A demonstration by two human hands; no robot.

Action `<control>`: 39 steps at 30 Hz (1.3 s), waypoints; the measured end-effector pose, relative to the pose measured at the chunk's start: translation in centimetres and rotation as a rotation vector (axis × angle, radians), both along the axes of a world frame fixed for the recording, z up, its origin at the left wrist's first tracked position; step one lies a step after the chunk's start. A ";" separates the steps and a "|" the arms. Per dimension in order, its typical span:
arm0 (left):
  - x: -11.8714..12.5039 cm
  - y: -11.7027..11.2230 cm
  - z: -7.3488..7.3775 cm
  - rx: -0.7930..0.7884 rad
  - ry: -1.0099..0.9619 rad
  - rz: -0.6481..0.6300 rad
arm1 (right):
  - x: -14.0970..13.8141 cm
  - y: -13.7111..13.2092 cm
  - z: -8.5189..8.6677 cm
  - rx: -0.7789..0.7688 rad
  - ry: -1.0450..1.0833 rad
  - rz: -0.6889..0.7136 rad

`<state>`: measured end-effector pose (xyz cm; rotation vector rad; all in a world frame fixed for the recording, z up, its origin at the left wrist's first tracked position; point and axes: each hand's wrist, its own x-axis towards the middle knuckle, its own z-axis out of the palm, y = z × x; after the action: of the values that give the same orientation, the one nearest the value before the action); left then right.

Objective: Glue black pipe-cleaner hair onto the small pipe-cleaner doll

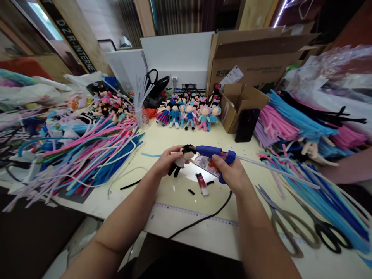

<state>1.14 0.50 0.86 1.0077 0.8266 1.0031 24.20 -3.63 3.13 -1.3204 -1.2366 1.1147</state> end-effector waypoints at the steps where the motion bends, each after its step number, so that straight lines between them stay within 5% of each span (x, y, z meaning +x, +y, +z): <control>1: 0.0 0.0 0.0 0.007 0.009 -0.005 | 0.1 0.0 -0.1 0.000 -0.009 -0.002; 39: -0.2 -0.1 -0.1 0.069 0.054 -0.034 | 0.1 -0.2 -0.6 -0.045 -0.246 -0.034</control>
<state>0.92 0.42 0.77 1.1086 0.8215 0.9847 24.31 -3.82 2.56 -1.5420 -1.3671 0.9826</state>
